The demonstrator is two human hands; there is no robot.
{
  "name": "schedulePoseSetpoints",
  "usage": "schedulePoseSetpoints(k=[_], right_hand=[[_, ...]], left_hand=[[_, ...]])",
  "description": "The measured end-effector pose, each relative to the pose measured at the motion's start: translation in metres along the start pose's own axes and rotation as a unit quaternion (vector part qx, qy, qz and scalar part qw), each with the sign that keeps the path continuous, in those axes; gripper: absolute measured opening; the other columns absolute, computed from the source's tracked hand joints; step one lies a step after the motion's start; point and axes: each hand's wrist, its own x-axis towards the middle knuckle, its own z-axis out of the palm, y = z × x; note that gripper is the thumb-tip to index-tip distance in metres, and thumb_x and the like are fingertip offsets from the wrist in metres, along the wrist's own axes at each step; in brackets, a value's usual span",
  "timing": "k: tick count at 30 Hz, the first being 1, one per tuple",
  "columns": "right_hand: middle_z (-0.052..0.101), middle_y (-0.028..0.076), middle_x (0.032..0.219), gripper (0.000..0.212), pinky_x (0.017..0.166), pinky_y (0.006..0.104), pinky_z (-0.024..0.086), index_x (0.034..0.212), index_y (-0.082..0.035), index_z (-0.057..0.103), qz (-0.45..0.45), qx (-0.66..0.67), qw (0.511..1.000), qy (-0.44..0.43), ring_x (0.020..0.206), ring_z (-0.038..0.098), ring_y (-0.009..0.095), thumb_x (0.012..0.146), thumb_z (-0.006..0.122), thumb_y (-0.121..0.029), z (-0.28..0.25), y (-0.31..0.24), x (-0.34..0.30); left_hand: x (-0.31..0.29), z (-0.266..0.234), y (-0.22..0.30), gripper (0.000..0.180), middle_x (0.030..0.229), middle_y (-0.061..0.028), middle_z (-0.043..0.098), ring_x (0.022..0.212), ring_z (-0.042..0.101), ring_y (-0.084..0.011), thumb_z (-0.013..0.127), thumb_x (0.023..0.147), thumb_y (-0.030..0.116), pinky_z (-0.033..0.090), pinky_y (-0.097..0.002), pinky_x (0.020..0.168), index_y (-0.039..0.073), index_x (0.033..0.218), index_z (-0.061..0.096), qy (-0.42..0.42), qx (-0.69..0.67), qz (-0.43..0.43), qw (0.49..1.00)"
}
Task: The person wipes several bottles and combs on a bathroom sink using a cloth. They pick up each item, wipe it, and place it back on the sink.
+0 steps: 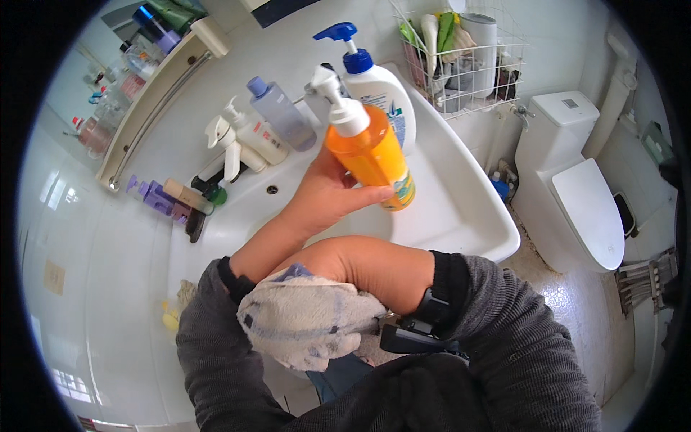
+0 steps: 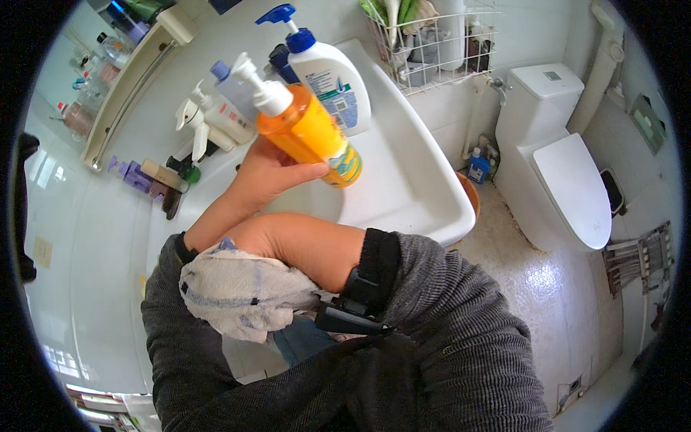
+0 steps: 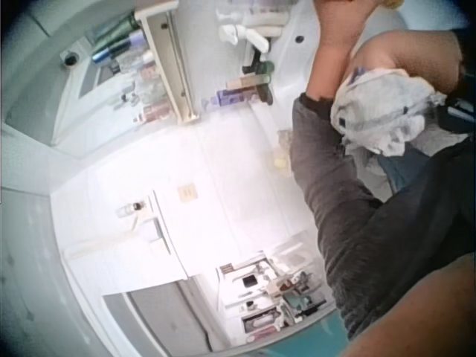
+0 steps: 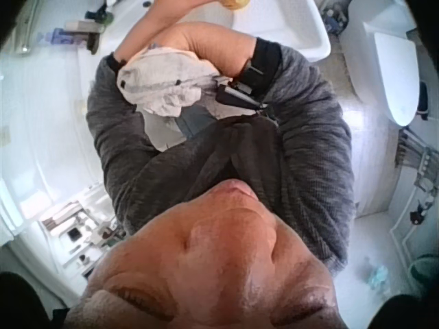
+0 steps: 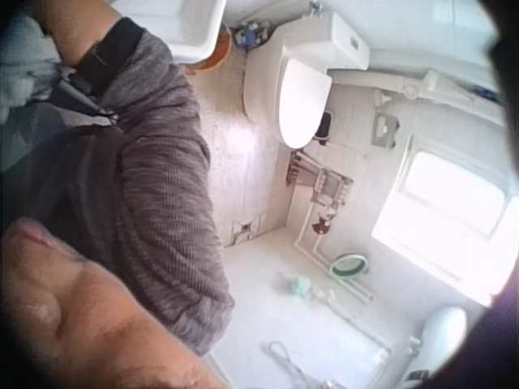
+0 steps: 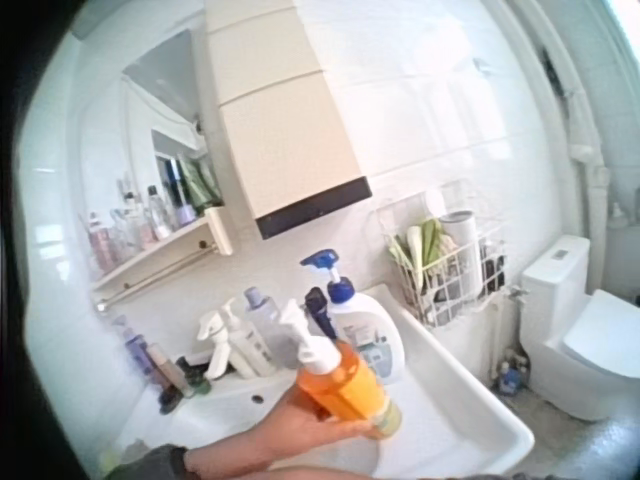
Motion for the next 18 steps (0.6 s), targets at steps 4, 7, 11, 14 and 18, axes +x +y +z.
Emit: schedulePoseSetpoints(k=[4,7,11,14,18], right_hand=[[0.064,0.007,0.108,0.03,0.085,0.0298,0.049,0.115,-0.003,0.061,-0.018,-0.038,0.999,0.029,0.097,0.059,0.014,0.086,0.064,-0.009,0.004,-0.003,-0.004],[0.064,0.007,0.108,0.03,0.086,0.0296,0.049,0.115,-0.002,0.062,-0.031,-0.057,0.997,0.044,0.098,0.059,0.014,0.085,0.064,-0.007,0.004,-0.003,-0.005],[0.064,0.007,0.109,0.031,0.088,0.0293,0.049,0.115,-0.001,0.062,-0.055,-0.084,0.992,0.082,0.099,0.059,0.014,0.084,0.064,-0.005,0.008,-0.006,-0.013],[0.065,0.007,0.11,0.032,0.089,0.029,0.048,0.115,-0.001,0.062,-0.053,-0.067,0.989,0.125,0.1,0.059,0.014,0.083,0.064,-0.004,0.022,-0.016,-0.02],[0.066,0.007,0.108,0.034,0.09,0.0289,0.048,0.114,0.0,0.063,-0.015,-0.138,0.97,0.201,0.099,0.06,0.014,0.08,0.065,-0.002,0.047,-0.032,-0.02]], left_hand=[[0.028,0.013,-0.019,0.085,0.134,-0.0058,0.046,0.124,0.048,-0.0204,0.079,0.074,0.006,0.041,-0.0378,0.104,0.01,0.141,0.028,-0.014,-0.001,-0.012,1.0],[0.037,0.018,-0.032,0.087,0.134,-0.0064,0.047,0.125,0.048,-0.0213,0.08,0.074,0.007,0.041,-0.0384,0.104,0.01,0.143,0.027,0.016,-0.009,-0.009,1.0],[0.045,0.022,-0.046,0.091,0.134,-0.0089,0.047,0.125,0.048,-0.0229,0.082,0.072,0.009,0.042,-0.0392,0.103,0.008,0.143,0.026,0.015,-0.031,0.027,0.999],[0.044,0.017,-0.045,0.093,0.134,-0.011,0.047,0.123,0.05,-0.0235,0.084,0.069,0.011,0.043,-0.0399,0.102,0.006,0.143,0.027,0.027,0.07,-0.003,0.997],[0.013,-0.005,-0.029,0.082,0.132,-0.0105,0.05,0.124,0.049,-0.0221,0.081,0.075,0.012,0.042,-0.0396,0.103,0.009,0.142,0.033,0.037,0.078,0.013,0.996]])
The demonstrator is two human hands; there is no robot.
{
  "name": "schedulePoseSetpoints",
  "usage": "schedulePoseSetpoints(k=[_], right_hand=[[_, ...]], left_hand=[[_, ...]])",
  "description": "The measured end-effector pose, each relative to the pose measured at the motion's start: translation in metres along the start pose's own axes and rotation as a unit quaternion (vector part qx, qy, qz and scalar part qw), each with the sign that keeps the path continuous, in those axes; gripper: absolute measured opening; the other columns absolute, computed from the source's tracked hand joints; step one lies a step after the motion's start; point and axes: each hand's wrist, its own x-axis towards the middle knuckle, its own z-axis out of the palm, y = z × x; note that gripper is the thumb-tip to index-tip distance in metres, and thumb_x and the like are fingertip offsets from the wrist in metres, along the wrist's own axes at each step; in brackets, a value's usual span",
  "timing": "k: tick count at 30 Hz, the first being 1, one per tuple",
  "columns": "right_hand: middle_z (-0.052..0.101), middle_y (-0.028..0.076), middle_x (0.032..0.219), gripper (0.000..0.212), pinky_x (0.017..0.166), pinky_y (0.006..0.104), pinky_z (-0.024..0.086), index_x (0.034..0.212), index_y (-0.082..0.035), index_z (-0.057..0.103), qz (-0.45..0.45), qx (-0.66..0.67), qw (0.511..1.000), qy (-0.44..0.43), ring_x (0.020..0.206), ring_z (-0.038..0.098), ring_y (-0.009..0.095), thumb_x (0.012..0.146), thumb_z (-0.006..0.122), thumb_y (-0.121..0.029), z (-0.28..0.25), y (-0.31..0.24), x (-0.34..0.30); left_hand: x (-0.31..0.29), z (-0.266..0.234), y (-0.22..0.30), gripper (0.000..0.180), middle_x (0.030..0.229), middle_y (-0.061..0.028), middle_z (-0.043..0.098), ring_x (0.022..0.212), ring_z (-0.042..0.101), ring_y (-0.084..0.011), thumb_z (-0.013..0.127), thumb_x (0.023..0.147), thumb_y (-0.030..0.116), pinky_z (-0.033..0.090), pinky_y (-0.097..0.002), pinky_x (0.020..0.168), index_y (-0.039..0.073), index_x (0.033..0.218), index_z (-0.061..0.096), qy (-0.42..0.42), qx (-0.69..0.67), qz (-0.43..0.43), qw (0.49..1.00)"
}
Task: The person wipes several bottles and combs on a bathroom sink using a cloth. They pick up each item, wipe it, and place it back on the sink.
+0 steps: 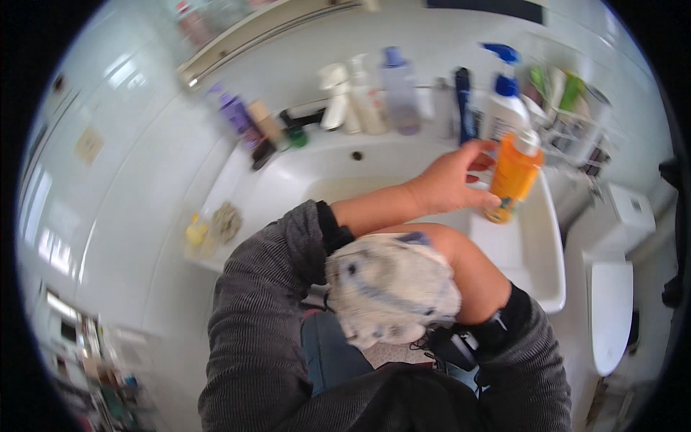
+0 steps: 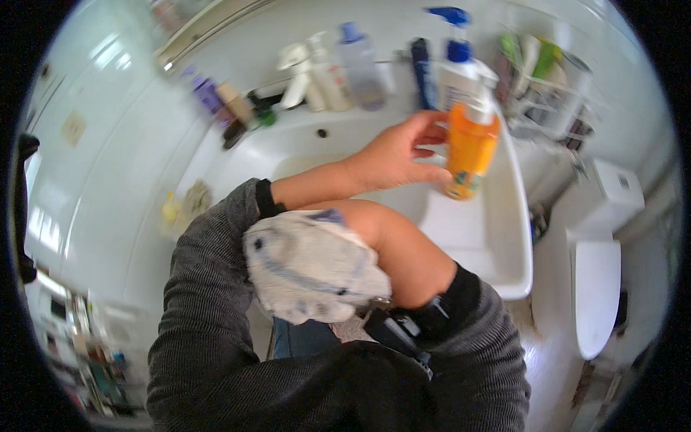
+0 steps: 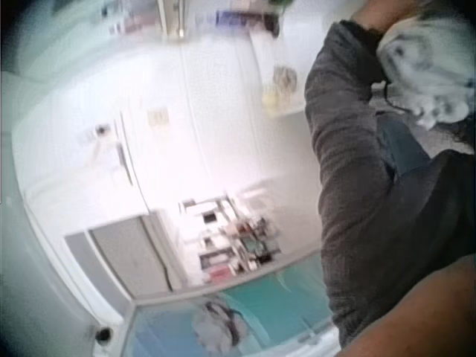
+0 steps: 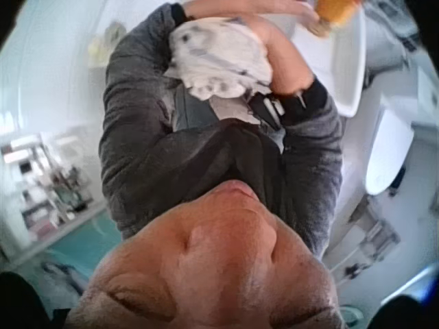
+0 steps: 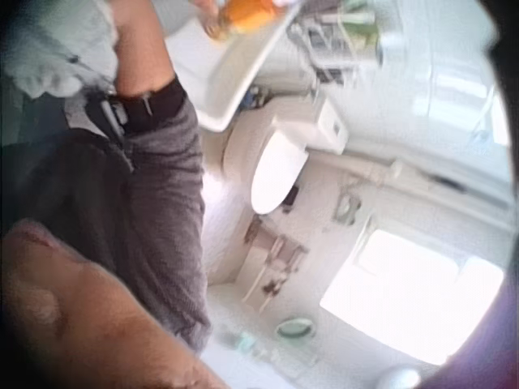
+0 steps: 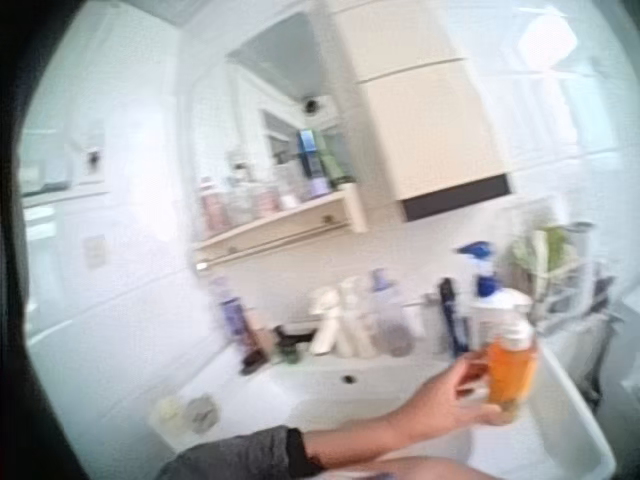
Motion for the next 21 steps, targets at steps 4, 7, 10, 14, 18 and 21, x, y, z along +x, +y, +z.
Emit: schedulePoseSetpoints(k=[4,7,10,14,18,21], right_hand=[[0.066,0.008,0.106,0.031,0.088,0.0278,0.048,0.111,0.0,0.063,0.032,-0.019,0.995,0.09,0.096,0.061,0.014,0.08,0.066,-0.004,0.015,-0.004,0.009],[0.065,0.006,0.105,0.023,0.084,0.0266,0.049,0.11,0.0,0.062,0.027,-0.061,0.993,0.102,0.094,0.06,0.012,0.087,0.059,-0.004,0.017,-0.002,0.013],[0.063,0.005,0.088,0.011,0.072,0.0264,0.048,0.092,0.0,0.061,0.014,-0.117,0.977,0.178,0.079,0.056,0.012,0.086,0.063,-0.007,0.023,0.006,0.018],[0.055,0.006,0.083,0.014,0.065,0.026,0.044,0.089,-0.001,0.053,0.003,-0.054,0.977,0.208,0.074,0.049,0.013,0.092,0.055,-0.015,0.033,0.008,0.036],[0.047,0.005,0.087,0.015,0.069,0.0271,0.043,0.092,-0.005,0.048,-0.005,0.071,0.983,0.17,0.082,0.044,0.016,0.094,0.054,-0.018,0.037,0.0,0.05],[0.044,0.003,0.089,0.017,0.071,0.0281,0.043,0.092,-0.007,0.047,-0.008,0.078,0.983,0.168,0.088,0.041,0.018,0.094,0.055,-0.022,0.036,-0.002,0.058]], left_hand=[[-0.049,-0.035,0.009,0.062,0.129,-0.0107,0.053,0.122,0.05,-0.0202,0.074,0.081,0.01,0.044,-0.0355,0.1,0.007,0.135,0.045,0.009,0.01,-0.033,0.999],[-0.085,-0.065,0.016,0.054,0.127,-0.0096,0.055,0.119,0.052,-0.0184,0.071,0.084,0.01,0.044,-0.034,0.098,0.007,0.132,0.048,0.027,0.024,-0.065,0.997],[-0.122,-0.095,0.021,0.047,0.124,-0.007,0.057,0.115,0.054,-0.0153,0.068,0.086,0.009,0.045,-0.0316,0.097,0.007,0.13,0.051,0.077,0.023,-0.086,0.993],[-0.164,-0.138,0.016,0.044,0.12,-0.0056,0.058,0.114,0.054,-0.0144,0.067,0.086,0.007,0.046,-0.0298,0.096,0.006,0.128,0.053,0.154,0.03,-0.104,0.982],[-0.186,-0.195,-0.002,0.044,0.119,-0.0077,0.059,0.112,0.055,-0.0154,0.067,0.086,0.006,0.047,-0.0309,0.094,0.008,0.127,0.052,0.287,0.158,-0.082,0.941],[-0.192,-0.255,-0.014,0.059,0.12,-0.0132,0.059,0.113,0.056,-0.0243,0.075,0.079,0.018,0.047,-0.0364,0.091,0.009,0.13,0.048,0.415,0.281,-0.051,0.864]])
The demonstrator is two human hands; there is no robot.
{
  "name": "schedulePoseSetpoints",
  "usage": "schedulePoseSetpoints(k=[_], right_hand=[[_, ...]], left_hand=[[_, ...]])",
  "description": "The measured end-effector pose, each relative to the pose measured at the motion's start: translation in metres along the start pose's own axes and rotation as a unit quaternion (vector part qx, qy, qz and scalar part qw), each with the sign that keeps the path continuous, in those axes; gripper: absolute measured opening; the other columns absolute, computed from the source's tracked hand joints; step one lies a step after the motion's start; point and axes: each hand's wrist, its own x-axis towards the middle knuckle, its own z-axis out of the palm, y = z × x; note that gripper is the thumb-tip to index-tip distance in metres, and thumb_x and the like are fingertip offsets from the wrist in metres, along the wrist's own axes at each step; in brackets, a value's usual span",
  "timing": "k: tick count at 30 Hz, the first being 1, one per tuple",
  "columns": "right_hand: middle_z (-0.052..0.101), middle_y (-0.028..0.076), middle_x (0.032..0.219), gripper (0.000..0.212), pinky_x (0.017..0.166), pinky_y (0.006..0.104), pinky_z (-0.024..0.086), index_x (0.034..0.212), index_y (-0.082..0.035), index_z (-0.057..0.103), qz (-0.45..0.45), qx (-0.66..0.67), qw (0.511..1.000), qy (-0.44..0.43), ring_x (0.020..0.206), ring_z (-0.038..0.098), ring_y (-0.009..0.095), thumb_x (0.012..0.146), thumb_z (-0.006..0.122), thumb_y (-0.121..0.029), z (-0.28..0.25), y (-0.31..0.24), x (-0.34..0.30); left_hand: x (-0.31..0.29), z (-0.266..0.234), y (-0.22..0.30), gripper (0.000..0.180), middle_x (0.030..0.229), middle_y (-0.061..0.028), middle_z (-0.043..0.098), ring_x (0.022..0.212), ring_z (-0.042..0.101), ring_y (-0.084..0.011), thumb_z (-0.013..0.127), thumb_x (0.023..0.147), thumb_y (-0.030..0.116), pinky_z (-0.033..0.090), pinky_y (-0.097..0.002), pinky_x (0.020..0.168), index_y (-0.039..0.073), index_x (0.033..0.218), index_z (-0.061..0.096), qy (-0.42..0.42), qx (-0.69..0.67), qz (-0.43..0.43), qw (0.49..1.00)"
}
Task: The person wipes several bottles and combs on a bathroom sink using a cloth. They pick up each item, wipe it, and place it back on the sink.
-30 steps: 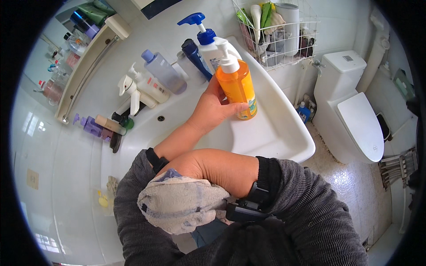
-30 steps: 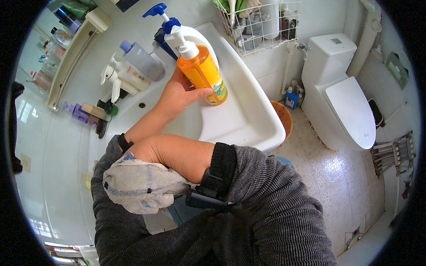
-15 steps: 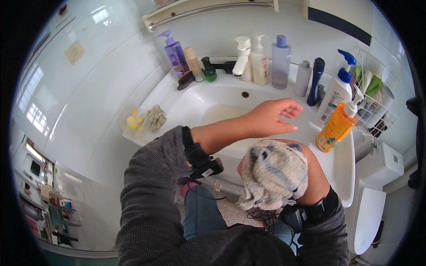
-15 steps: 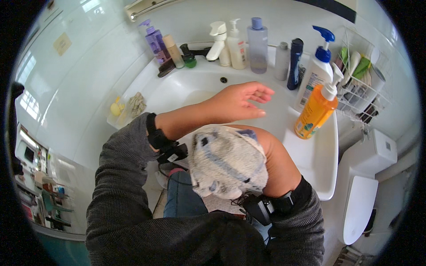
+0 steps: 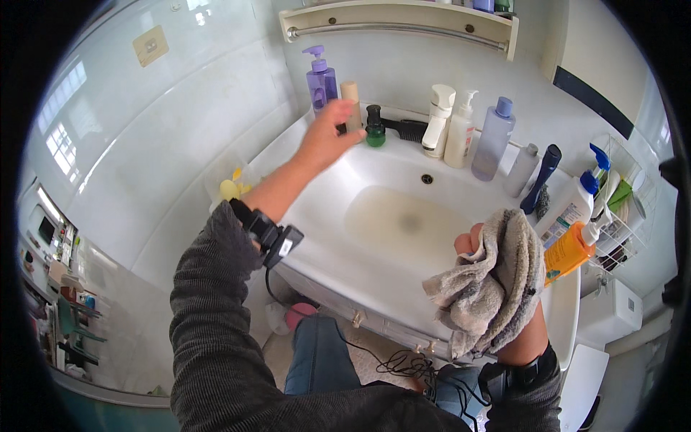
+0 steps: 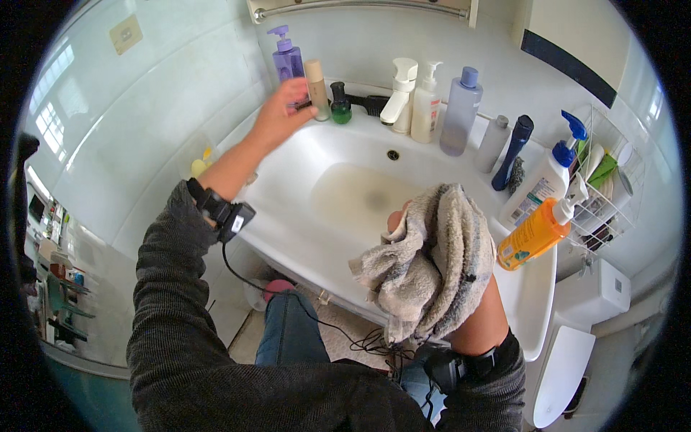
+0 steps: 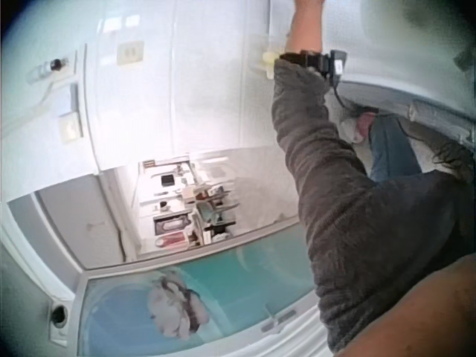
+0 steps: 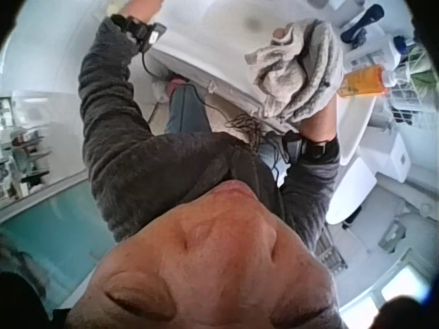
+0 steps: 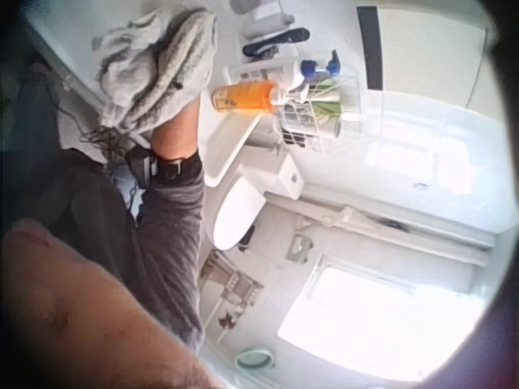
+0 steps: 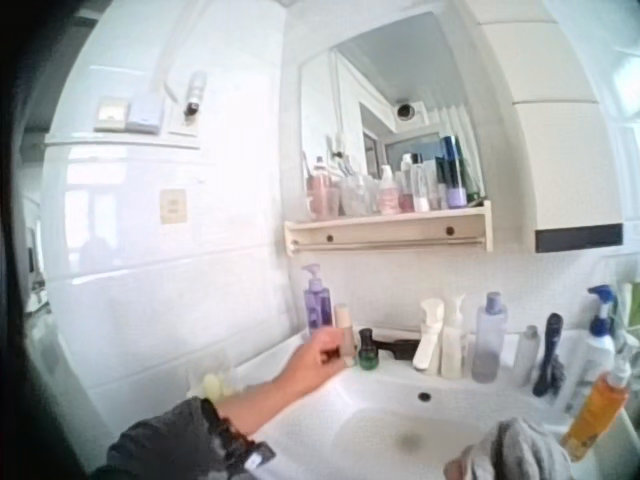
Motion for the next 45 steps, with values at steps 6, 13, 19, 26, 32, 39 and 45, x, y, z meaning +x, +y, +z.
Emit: schedulePoseSetpoints(k=[6,13,19,26,32,39,45], right_hand=[[0.043,0.003,0.086,0.021,0.068,0.0285,0.041,0.088,-0.009,0.047,0.018,0.095,0.992,0.082,0.085,0.039,0.018,0.094,0.056,-0.027,0.0,0.01,0.012],[0.042,0.003,0.08,0.021,0.061,0.0284,0.038,0.083,-0.012,0.046,-0.015,0.086,0.99,0.107,0.076,0.038,0.019,0.091,0.061,-0.025,0.007,0.01,0.018],[0.042,0.003,0.074,0.023,0.055,0.0269,0.037,0.08,-0.012,0.047,0.04,0.191,0.98,0.05,0.07,0.039,0.017,0.089,0.065,-0.025,0.0,0.009,0.021],[0.048,0.005,0.076,0.028,0.056,0.0272,0.04,0.079,-0.009,0.049,0.045,0.175,0.983,0.021,0.071,0.043,0.017,0.088,0.064,-0.03,-0.005,0.012,0.022],[0.053,0.009,0.088,0.033,0.068,0.0322,0.047,0.094,-0.003,0.052,0.059,0.198,0.978,0.011,0.079,0.05,0.021,0.091,0.058,-0.035,-0.009,0.014,0.022],[0.057,0.013,0.105,0.035,0.08,0.0396,0.052,0.112,-0.002,0.053,0.044,0.06,0.996,0.046,0.094,0.057,0.026,0.097,0.05,-0.033,-0.041,0.029,0.03],[0.058,0.012,0.093,0.038,0.073,0.0379,0.055,0.106,0.0,0.056,-0.051,-0.227,0.962,-0.146,0.079,0.059,0.024,0.089,0.059,-0.034,-0.045,0.015,0.062]], left_hand=[[0.064,-0.033,-0.067,0.086,0.132,-0.0225,0.049,0.122,0.049,-0.031,0.082,0.072,0.027,0.043,-0.039,0.1,-0.001,0.138,0.034,0.2,0.043,-0.179,0.962],[0.103,-0.019,-0.127,0.106,0.137,-0.0264,0.043,0.124,0.049,-0.0322,0.086,0.065,0.03,0.044,-0.0388,0.101,-0.004,0.143,0.023,0.178,0.141,-0.223,0.948],[0.12,-0.016,-0.144,0.109,0.134,-0.0255,0.047,0.12,0.052,-0.0304,0.088,0.062,0.027,0.047,-0.0364,0.098,-0.005,0.142,0.023,0.176,0.05,-0.235,0.955],[0.125,-0.007,-0.155,0.088,0.118,-0.0211,0.058,0.11,0.059,-0.0323,0.086,0.061,0.032,0.048,-0.0382,0.095,-0.003,0.127,0.039,0.181,0.091,-0.216,0.955],[0.106,-0.012,-0.136,0.08,0.113,-0.0196,0.06,0.105,0.06,-0.0323,0.086,0.062,0.032,0.048,-0.0397,0.091,-0.001,0.121,0.043,0.245,0.098,-0.153,0.952],[0.087,-0.058,-0.061,0.074,0.105,-0.0144,0.061,0.092,0.062,-0.0259,0.086,0.063,0.033,0.051,-0.0361,0.082,0.001,0.115,0.044,0.328,0.098,-0.072,0.937],[0.046,-0.054,0.039,0.05,0.099,-0.0057,0.058,0.085,0.061,-0.0153,0.077,0.079,0.023,0.053,-0.0307,0.069,0.004,0.114,0.046,0.203,-0.298,-0.048,0.931]])
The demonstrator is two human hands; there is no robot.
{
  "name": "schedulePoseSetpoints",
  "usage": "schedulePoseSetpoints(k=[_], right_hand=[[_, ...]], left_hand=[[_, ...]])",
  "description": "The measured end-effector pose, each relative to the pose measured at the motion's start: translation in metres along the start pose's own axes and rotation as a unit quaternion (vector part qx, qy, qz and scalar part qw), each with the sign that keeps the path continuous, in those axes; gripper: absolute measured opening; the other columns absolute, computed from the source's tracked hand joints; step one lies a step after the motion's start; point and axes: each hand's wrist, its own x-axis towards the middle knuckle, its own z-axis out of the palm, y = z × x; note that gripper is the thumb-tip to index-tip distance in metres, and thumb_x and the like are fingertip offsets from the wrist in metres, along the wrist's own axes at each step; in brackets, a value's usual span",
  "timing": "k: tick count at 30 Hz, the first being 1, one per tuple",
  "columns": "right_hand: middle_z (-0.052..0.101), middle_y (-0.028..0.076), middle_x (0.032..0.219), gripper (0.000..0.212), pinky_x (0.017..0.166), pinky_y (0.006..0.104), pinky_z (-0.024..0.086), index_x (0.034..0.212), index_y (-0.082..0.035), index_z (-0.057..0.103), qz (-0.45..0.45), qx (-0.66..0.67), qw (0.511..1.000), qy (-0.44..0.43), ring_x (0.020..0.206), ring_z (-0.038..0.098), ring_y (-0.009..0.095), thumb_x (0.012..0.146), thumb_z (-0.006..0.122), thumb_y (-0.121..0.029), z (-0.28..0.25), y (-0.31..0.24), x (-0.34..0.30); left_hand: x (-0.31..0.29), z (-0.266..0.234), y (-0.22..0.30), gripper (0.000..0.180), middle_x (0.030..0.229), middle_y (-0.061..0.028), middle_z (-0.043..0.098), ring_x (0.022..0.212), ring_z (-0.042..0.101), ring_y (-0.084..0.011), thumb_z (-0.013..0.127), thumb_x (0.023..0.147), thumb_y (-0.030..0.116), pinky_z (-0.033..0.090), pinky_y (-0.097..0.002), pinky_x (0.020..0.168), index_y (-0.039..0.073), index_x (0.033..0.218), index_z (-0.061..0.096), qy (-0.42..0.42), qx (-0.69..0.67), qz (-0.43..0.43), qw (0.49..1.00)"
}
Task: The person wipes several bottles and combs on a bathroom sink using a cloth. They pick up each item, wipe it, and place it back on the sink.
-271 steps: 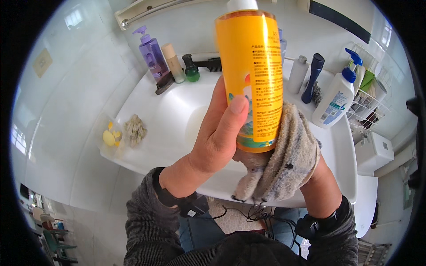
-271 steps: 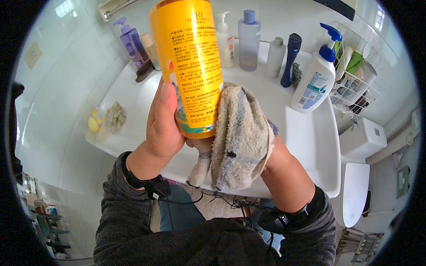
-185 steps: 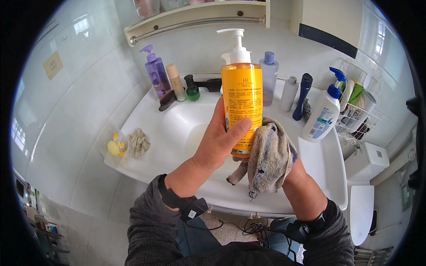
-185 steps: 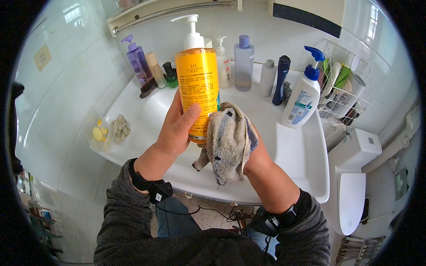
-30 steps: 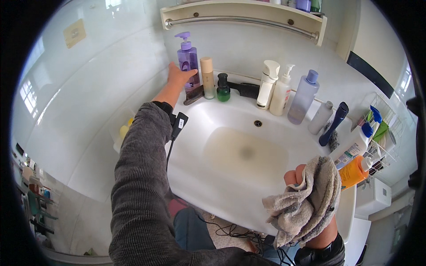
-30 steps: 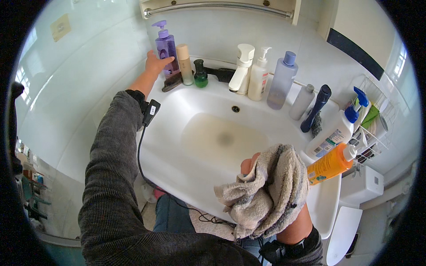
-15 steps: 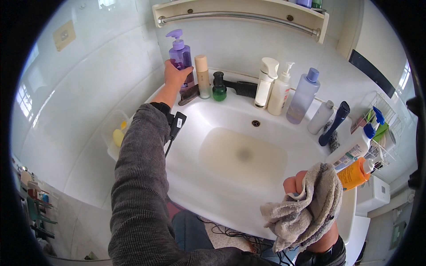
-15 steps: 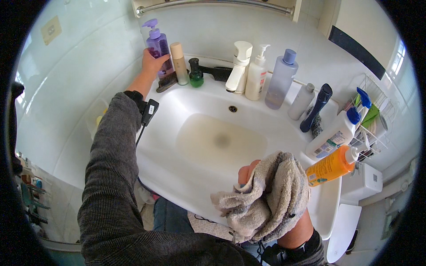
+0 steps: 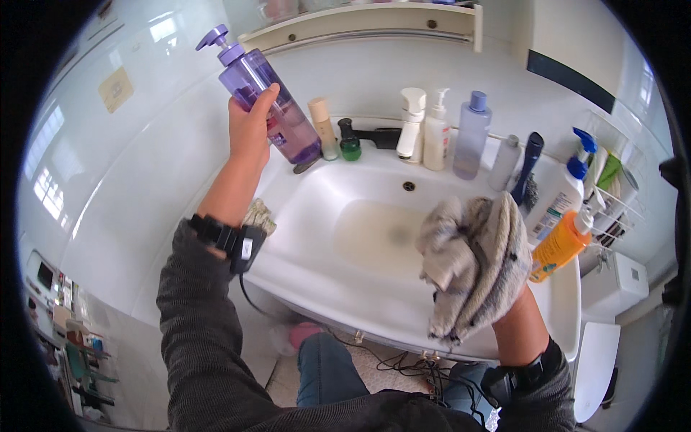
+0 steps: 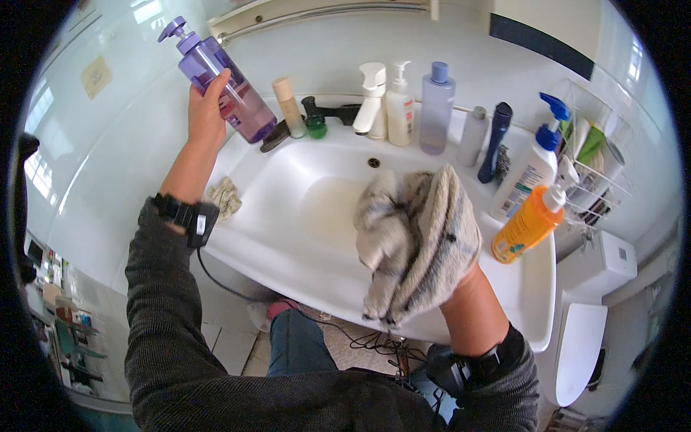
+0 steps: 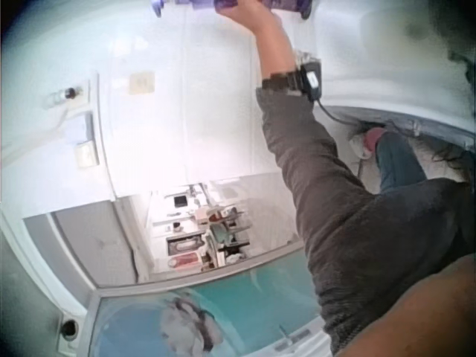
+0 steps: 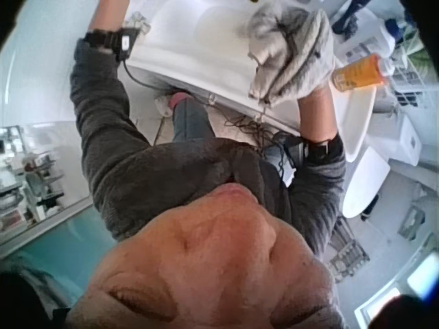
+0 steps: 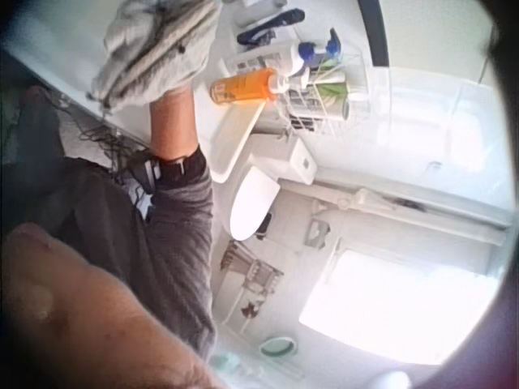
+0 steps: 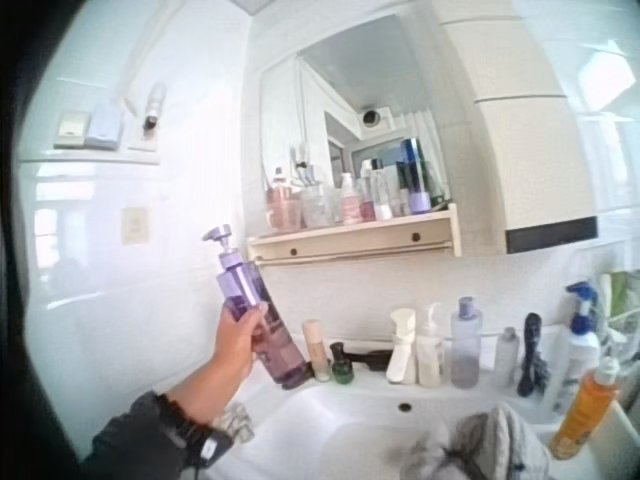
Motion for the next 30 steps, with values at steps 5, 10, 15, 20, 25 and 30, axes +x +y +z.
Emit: schedulePoseSetpoints(k=[5,10,15,20,25,30], right_hand=[[0.059,0.013,0.117,0.046,0.096,0.0484,0.046,0.125,-0.006,0.052,0.04,0.514,0.851,0.1,0.105,0.059,0.03,0.095,0.05,-0.041,0.005,0.001,-0.011],[0.058,0.013,0.122,0.049,0.097,0.0547,0.043,0.126,-0.007,0.052,0.019,0.498,0.861,0.103,0.11,0.055,0.033,0.096,0.045,-0.045,0.0,0.021,0.0],[0.062,0.011,0.106,0.035,0.082,0.0464,0.054,0.115,-0.004,0.058,-0.005,0.454,0.877,0.159,0.091,0.061,0.026,0.093,0.057,-0.031,0.002,0.019,0.001],[0.059,0.009,0.083,0.026,0.05,0.0399,0.052,0.103,-0.008,0.06,0.057,0.47,0.876,0.095,0.062,0.055,0.019,0.086,0.067,-0.028,0.002,0.011,0.002],[0.062,0.009,0.079,0.022,0.057,0.0348,0.054,0.099,-0.002,0.063,0.055,0.321,0.927,0.187,0.064,0.059,0.02,0.084,0.067,-0.018,0.004,0.019,0.015],[0.065,0.015,0.086,0.026,0.055,0.0391,0.058,0.103,0.001,0.061,0.089,0.286,0.938,0.172,0.069,0.066,0.028,0.082,0.067,-0.012,0.001,0.017,0.01]], left_hand=[[-0.072,0.06,0.036,0.034,0.101,-0.0071,0.062,0.089,0.064,-0.0173,0.062,0.09,0.024,0.055,-0.0334,0.076,0.005,0.117,0.05,-0.138,-0.162,-0.018,0.977],[-0.128,0.119,0.043,0.037,0.108,-0.0045,0.061,0.092,0.061,-0.0136,0.068,0.087,0.017,0.05,-0.0293,0.082,0.004,0.117,0.052,-0.222,-0.273,-0.01,0.936],[-0.16,0.158,0.023,0.05,0.107,-0.002,0.055,0.098,0.055,-0.0116,0.074,0.083,0.017,0.047,-0.0279,0.085,0.006,0.121,0.045,-0.276,-0.218,-0.033,0.935],[-0.155,0.145,0.011,0.081,0.122,-0.0073,0.05,0.112,0.053,-0.0171,0.078,0.079,0.014,0.045,-0.0337,0.097,0.007,0.139,0.025,-0.365,-0.203,0.004,0.908],[-0.157,0.138,0.002,0.101,0.138,-0.0119,0.042,0.125,0.048,-0.0232,0.076,0.074,0.003,0.04,-0.0383,0.105,0.013,0.15,0.009,-0.448,-0.232,-0.022,0.863],[-0.162,0.137,0.003,0.103,0.139,-0.0098,0.04,0.126,0.044,-0.0195,0.075,0.076,0.002,0.039,-0.0361,0.105,0.011,0.151,0.005,-0.449,-0.22,-0.061,0.864]])
